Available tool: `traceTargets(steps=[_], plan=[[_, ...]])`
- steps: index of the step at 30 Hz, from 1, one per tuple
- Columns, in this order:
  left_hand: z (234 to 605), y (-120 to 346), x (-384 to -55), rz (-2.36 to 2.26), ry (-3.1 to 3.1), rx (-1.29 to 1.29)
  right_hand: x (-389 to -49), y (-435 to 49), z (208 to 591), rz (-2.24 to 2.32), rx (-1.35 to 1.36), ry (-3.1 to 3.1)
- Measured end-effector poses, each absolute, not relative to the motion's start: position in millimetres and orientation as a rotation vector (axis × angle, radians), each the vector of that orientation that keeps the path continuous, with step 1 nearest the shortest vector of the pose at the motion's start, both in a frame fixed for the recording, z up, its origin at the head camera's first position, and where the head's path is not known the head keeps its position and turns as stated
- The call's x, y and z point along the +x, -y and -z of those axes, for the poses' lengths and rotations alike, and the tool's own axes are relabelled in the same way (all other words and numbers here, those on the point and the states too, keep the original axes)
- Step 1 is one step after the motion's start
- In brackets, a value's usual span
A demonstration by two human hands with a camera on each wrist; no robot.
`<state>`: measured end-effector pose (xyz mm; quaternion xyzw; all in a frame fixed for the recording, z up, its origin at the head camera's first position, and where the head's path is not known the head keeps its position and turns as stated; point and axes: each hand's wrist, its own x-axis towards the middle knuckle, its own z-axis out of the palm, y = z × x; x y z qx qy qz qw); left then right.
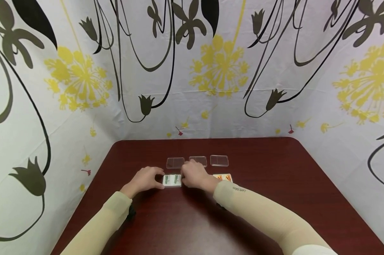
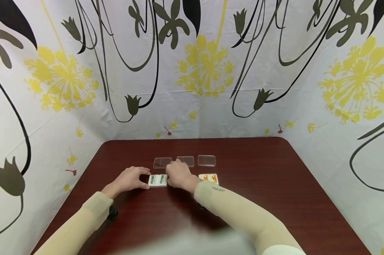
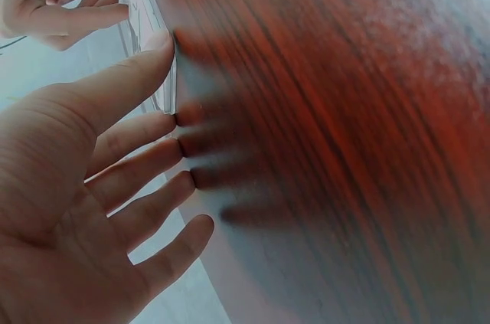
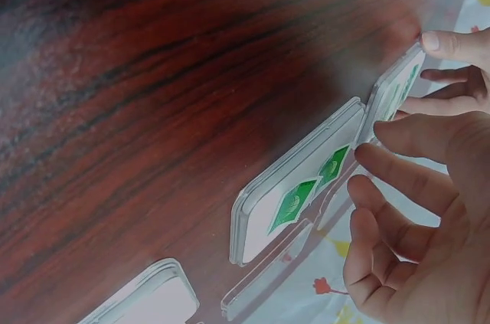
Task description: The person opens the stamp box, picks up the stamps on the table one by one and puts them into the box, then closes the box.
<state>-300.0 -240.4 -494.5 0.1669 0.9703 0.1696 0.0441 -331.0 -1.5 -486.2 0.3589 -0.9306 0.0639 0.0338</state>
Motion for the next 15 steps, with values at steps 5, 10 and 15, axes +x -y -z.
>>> traceTargets(steps=[5, 10, 15], plan=[[493.5, 239.3, -299.5, -0.504, -2.965, 0.491, -331.4, 2.6, 486.6, -0.174, 1.11, 2.859], [493.8, 239.3, -300.5, -0.503, -2.966, 0.501, -331.6, 2.4, 486.4, -0.172, 1.115, 2.854], [492.3, 241.3, -300.8, -0.514, -2.956, 0.504, -331.5, 1.3, 485.1, -0.205, 1.109, 2.841]])
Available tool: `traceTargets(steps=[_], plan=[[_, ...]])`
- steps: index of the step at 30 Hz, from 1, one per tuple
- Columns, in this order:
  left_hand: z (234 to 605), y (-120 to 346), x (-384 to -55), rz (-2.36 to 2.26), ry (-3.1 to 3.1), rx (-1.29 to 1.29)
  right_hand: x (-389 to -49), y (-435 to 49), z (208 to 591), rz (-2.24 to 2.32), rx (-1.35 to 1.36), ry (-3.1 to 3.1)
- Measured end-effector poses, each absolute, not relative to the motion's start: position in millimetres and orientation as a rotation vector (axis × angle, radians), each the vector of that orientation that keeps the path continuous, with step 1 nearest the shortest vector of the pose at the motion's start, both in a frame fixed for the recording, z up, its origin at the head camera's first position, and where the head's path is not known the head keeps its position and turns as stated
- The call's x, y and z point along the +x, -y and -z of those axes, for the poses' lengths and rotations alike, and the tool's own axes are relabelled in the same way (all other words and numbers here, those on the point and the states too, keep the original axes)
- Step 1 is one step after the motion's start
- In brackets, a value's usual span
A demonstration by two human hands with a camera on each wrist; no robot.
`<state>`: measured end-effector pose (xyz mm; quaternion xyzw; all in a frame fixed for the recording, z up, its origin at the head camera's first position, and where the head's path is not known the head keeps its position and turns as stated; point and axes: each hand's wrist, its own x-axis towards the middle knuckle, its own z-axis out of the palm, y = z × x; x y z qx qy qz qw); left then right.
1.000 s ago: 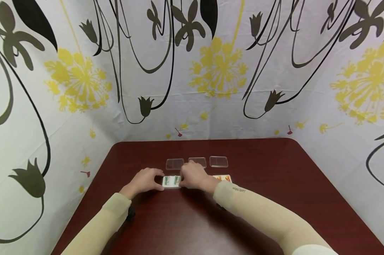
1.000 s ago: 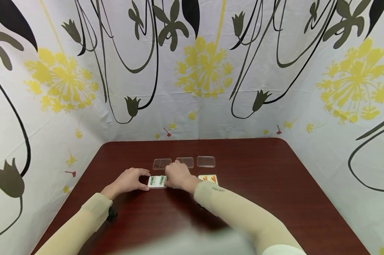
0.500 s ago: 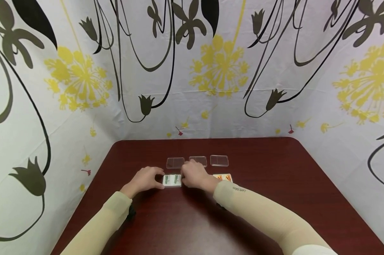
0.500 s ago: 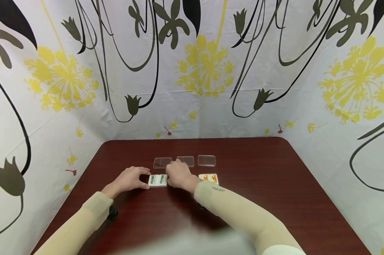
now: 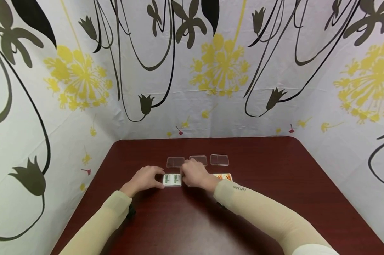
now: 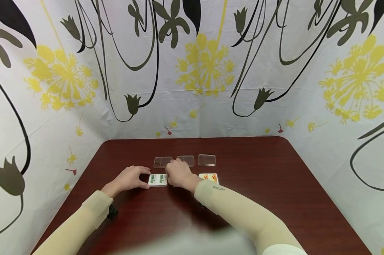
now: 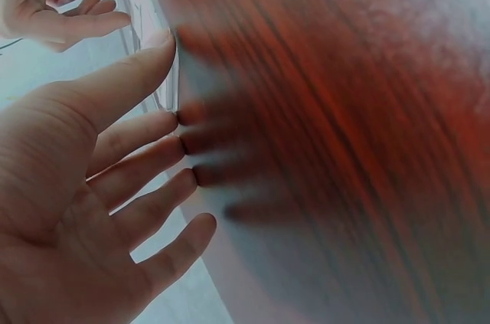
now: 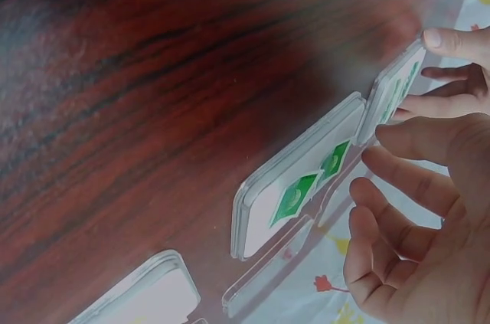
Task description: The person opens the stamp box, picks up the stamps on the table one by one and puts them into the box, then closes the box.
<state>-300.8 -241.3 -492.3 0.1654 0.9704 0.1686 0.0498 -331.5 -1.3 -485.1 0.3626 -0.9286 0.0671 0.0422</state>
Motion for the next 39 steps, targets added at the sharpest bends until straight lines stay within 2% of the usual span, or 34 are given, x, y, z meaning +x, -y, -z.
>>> traceTargets(steps=[11, 19, 29, 39], plan=[[483, 246, -308, -0.61, -2.944, 0.523, -342, -8, 471, -0.241, 1.174, 2.782], [470, 244, -321, -0.699, -3.001, 0.495, -365, -9, 462, -0.231, 1.239, 2.763], [487, 248, -344, -0.573, -3.043, 0.525, -396, -6, 469, -0.025, 1.21, 2.853], [498, 249, -358, -0.452, -2.947, 0.454, -402, -4, 479, 0.151, 1.127, 2.973]])
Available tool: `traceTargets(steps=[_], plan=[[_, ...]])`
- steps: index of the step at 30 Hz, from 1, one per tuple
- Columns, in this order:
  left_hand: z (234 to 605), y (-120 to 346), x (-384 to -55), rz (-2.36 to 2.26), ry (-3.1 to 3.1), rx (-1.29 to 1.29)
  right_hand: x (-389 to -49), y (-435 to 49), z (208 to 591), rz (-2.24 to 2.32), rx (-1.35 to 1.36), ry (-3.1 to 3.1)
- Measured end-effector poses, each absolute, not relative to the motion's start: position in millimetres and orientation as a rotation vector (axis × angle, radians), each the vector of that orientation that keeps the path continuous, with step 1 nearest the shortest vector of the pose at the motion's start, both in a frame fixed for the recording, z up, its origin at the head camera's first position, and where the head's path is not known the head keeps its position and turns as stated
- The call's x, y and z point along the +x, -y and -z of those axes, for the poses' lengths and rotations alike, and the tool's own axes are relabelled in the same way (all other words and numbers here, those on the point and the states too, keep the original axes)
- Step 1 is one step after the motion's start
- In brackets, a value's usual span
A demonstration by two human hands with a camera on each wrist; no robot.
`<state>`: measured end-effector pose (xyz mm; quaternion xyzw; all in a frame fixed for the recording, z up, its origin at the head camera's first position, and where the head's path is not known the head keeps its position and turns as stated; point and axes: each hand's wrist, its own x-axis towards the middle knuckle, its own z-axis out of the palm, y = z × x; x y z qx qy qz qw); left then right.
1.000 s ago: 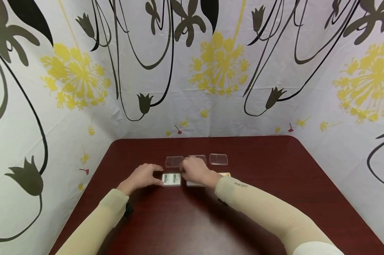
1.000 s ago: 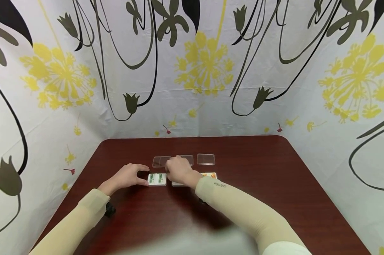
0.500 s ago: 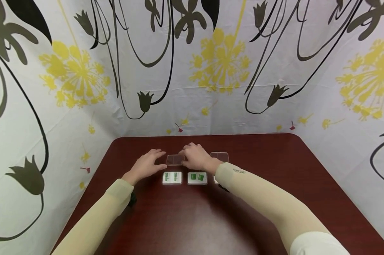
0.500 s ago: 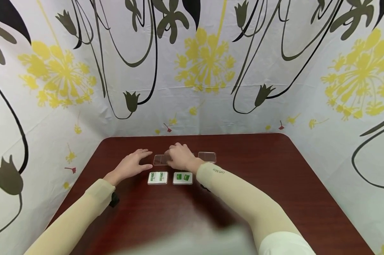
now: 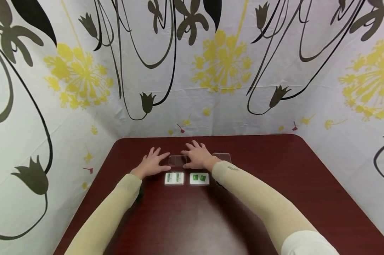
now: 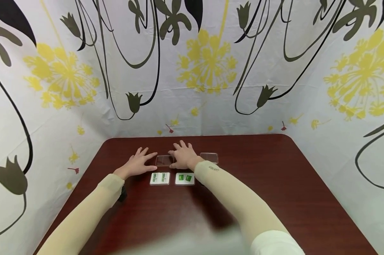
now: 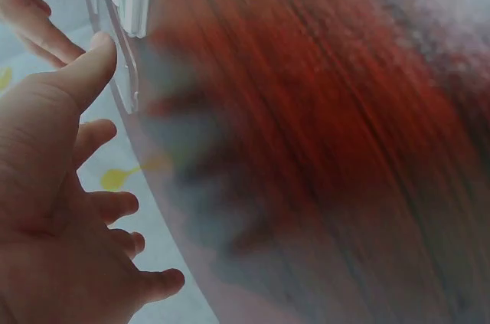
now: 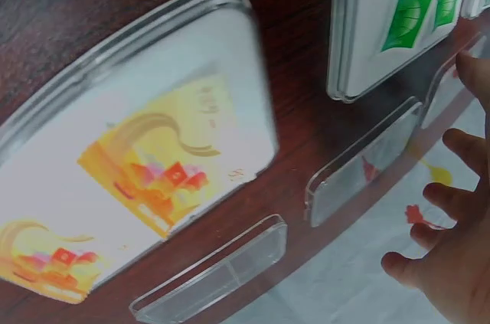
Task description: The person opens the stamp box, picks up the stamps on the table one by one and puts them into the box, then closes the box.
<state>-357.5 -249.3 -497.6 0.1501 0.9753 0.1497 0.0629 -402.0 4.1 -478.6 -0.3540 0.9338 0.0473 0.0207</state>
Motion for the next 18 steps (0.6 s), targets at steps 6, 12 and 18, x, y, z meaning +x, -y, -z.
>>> traceTargets(steps=[6, 12, 18], plan=[[501, 246, -363, -0.484, -2.924, 0.453, -406, -9, 488, -0.06, -1.027, -2.911], [504, 248, -366, -0.521, -2.919, 0.438, -409, -5, 494, -0.027, -0.973, -2.924], [505, 246, -371, -0.532, -2.915, 0.446, -408, -5, 495, 0.033, -0.973, -2.952]])
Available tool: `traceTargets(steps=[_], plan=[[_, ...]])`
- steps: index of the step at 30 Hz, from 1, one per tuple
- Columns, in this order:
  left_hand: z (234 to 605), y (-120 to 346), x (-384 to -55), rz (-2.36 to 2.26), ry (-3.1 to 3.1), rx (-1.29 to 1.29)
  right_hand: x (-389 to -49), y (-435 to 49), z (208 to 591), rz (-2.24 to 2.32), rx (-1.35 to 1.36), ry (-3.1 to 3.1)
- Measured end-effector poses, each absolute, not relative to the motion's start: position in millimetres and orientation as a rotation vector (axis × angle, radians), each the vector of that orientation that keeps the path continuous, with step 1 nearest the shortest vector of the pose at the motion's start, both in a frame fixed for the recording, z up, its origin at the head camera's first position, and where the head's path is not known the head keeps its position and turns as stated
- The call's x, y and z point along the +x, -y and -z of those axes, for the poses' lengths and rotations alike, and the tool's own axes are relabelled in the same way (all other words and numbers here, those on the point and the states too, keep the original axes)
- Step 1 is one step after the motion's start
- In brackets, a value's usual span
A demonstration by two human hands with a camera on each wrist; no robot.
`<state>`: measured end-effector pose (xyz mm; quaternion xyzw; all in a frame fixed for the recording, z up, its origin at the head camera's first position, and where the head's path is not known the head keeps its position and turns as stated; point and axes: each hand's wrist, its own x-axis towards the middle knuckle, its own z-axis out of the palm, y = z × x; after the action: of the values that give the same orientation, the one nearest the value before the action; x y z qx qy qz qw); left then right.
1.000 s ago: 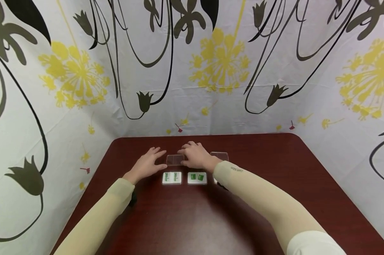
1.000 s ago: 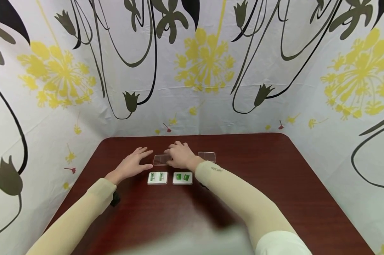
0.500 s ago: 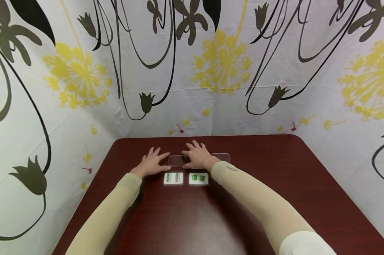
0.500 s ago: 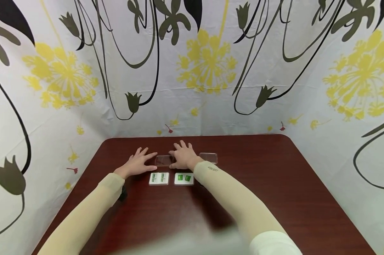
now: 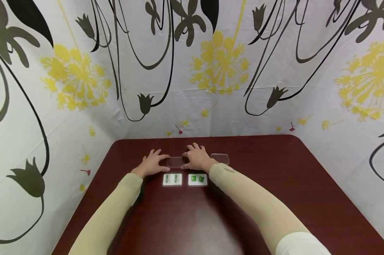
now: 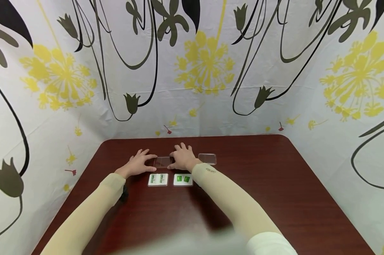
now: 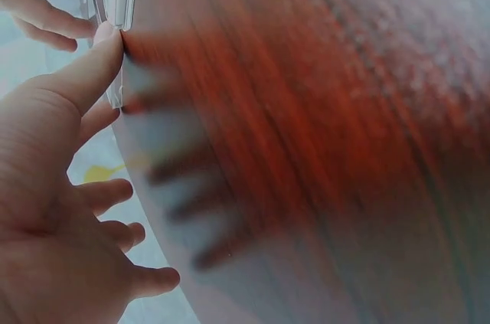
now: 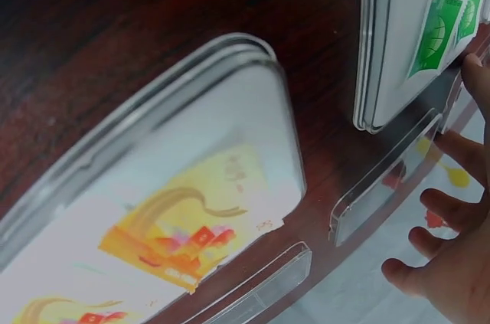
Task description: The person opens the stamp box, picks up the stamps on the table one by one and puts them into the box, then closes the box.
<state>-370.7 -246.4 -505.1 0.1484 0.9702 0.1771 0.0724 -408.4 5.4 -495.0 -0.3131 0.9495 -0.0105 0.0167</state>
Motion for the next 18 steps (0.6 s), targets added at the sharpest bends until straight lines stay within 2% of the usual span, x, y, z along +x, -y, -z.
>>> traceTargets(steps=[18], plan=[[501.3, 243.9, -374.5, -0.54, -2.935, 0.489, -413.7, -8.2, 492.7, -0.029, -1.177, -2.939]])
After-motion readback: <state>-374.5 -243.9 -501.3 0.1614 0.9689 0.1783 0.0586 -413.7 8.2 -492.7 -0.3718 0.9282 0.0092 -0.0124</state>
